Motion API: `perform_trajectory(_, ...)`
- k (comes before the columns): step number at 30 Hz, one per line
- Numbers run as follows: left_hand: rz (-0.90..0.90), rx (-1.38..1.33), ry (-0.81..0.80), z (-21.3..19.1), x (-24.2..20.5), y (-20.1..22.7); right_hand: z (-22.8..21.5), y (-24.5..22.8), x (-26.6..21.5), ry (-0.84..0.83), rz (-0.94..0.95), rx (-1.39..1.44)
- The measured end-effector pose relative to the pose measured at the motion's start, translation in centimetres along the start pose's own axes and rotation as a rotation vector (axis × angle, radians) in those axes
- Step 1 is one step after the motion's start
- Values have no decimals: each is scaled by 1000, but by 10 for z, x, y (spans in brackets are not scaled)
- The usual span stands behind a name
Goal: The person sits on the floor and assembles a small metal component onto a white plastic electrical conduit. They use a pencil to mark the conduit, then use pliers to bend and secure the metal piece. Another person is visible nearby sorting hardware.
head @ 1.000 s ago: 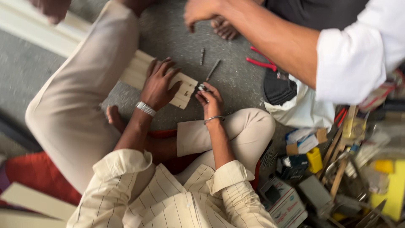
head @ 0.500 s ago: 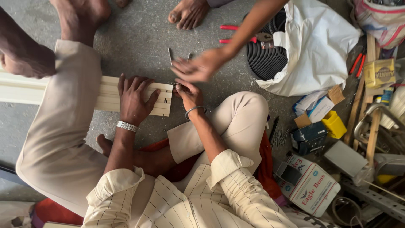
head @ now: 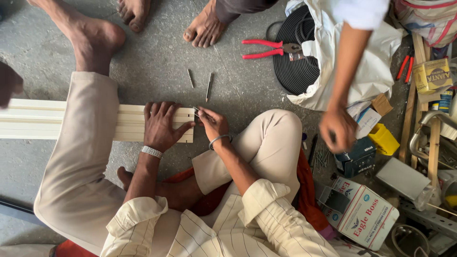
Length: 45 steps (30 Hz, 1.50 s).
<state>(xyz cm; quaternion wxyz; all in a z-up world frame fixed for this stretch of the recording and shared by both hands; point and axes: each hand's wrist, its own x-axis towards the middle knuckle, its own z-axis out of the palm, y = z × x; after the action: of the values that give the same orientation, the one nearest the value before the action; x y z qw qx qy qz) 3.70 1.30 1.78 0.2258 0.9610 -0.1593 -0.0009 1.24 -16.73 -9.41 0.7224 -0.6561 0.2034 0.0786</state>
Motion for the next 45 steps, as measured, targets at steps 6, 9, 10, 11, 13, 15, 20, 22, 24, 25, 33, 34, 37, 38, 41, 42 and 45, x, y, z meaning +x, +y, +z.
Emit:
perform_trajectory(6,2,-19,24,0,1,-5,-3,5,-5,-12,-25,33)
perform_trajectory(9,1,-13,21,0,1,-5,-4,-1,-4,31,-64,-120)
perform_trajectory(10,1,-9,22,0,1,-5,-4,-4,-3,53,-81,-201)
perform_trajectory(11,1,-18,26,-1,0,-5,-3,-7,-2,51,-108,-203)
perform_trajectory(13,1,-36,31,-1,0,-5,-3,-14,0,47,-162,-207)
perform_trajectory(15,1,-29,30,-2,1,-5,-3,-20,0,34,-179,-230)
perform_trajectory(20,-5,-28,26,-2,2,-5,-2,-34,-3,43,-200,-333)
perform_trajectory(22,-9,-24,18,-1,1,-5,-1,-39,-5,47,-209,-359)
perform_trajectory(24,-2,0,23,0,1,-5,1,-43,-6,45,-236,-368)
perform_trajectory(25,1,11,26,2,2,-5,0,-45,-7,44,-250,-375)
perform_trajectory(33,-9,-8,13,3,1,-7,0,-48,-8,55,-237,-378)
perform_trajectory(34,-6,-4,12,3,1,-6,-1,-46,-8,54,-204,-397)
perform_trajectory(37,1,6,25,3,1,-6,0,-42,-8,20,-209,-394)
perform_trajectory(38,3,-1,27,3,2,-6,1,-41,-6,11,-171,-337)
perform_trajectory(41,2,-10,29,3,0,-6,3,-41,-6,-3,-91,-243)
perform_trajectory(42,2,-4,27,3,0,-6,3,-41,-6,4,-91,-263)
perform_trajectory(45,3,6,21,3,1,-6,1,-44,-7,56,-161,-282)
